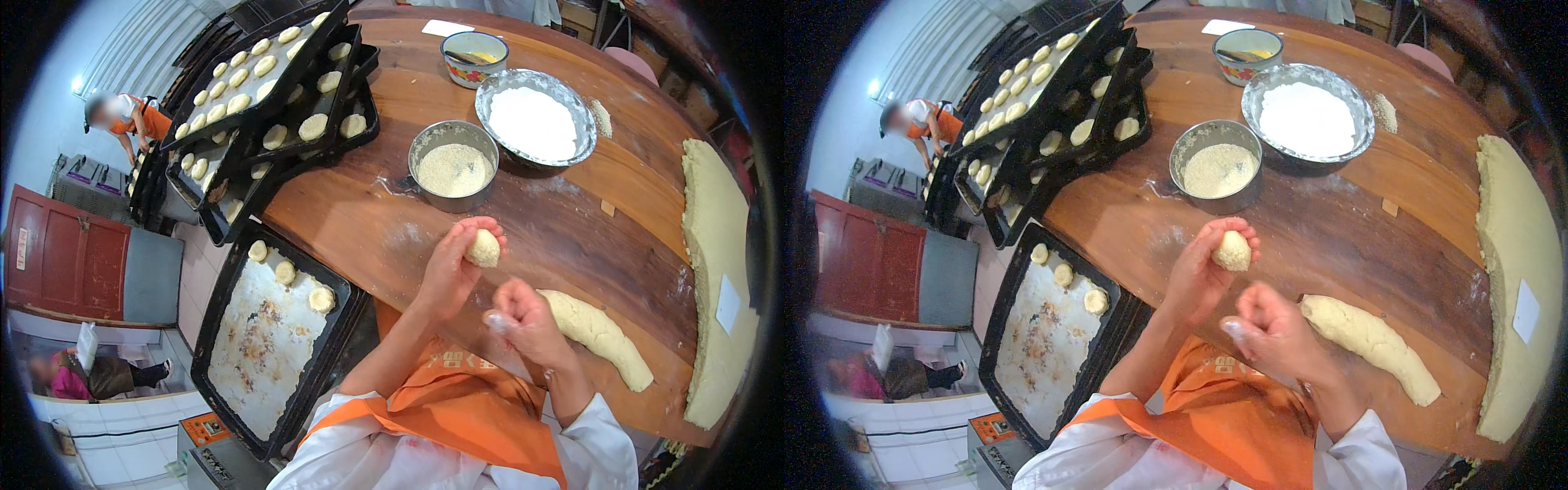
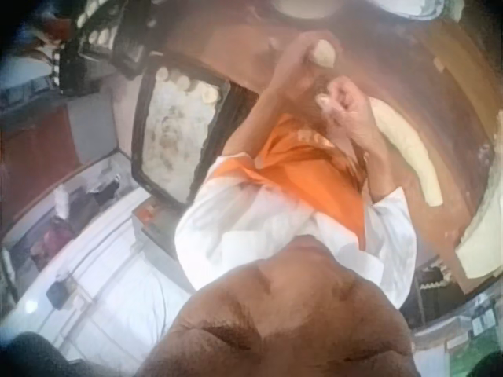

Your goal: The person shapes dough by rolling pieces of dough in their hands to form small balls, coats them in a bowl of topping, and places them onto a baking tray.

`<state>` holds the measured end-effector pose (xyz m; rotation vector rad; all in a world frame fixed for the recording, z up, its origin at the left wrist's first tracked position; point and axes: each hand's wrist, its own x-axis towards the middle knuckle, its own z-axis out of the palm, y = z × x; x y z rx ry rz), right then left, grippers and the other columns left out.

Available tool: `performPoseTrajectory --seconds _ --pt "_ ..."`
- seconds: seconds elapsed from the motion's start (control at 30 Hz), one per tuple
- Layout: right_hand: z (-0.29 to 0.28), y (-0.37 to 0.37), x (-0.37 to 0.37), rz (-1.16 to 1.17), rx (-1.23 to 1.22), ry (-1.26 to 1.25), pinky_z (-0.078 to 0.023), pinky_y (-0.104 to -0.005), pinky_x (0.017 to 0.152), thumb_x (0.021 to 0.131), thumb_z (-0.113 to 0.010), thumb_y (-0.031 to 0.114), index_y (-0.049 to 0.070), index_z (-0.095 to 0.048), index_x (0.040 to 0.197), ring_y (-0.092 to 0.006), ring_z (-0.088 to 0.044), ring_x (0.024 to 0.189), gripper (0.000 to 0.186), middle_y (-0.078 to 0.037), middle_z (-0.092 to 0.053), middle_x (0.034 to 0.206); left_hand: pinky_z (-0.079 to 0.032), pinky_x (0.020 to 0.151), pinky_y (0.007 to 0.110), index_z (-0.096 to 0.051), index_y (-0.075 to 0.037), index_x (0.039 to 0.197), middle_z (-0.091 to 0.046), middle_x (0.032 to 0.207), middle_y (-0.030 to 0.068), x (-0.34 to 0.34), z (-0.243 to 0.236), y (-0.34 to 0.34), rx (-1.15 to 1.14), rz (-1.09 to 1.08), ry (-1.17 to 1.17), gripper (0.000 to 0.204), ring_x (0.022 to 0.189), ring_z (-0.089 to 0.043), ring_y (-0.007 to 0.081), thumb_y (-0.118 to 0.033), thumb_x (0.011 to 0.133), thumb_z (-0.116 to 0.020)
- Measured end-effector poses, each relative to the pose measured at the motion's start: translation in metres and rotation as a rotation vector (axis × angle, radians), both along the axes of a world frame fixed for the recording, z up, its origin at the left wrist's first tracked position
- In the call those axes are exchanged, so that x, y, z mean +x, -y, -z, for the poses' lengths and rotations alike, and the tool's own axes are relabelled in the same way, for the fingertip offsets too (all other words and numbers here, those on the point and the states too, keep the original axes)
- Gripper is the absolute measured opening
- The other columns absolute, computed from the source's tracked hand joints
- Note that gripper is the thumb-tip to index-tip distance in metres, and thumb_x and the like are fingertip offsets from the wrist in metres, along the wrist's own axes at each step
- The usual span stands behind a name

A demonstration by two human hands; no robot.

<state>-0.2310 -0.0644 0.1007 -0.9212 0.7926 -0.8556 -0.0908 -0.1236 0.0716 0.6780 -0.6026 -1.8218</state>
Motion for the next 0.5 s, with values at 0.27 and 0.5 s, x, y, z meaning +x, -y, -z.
performPoseTrajectory --seconds 0.27,0.5 --pt "0.013 0.014 0.020 -0.087 0.075 -0.103 -0.025 -0.0195 0.035 0.088 -0.053 0.024 0.008 -0.041 0.078 -0.0044 -0.034 0.038 0.022 0.003 -0.040 0.053 -0.043 0.081 0.026 -0.049 -0.001 0.106 -0.054 0.097 0.0071 0.011 -0.005 -0.027 -0.197 0.057 0.155 0.030 0.089 -0.051 0.0121 -0.024 0.093 -0.036" --pt "0.014 0.010 0.036 -0.059 0.034 -0.164 -0.025 -0.0188 0.033 0.086 -0.052 0.019 0.009 -0.041 0.079 -0.0051 -0.035 0.035 0.017 0.004 -0.036 0.047 -0.043 0.081 0.024 -0.048 -0.003 0.114 -0.055 0.099 0.0035 0.023 0.015 -0.028 -0.149 -0.077 0.001 0.028 0.092 -0.051 0.0096 -0.017 0.090 -0.043"
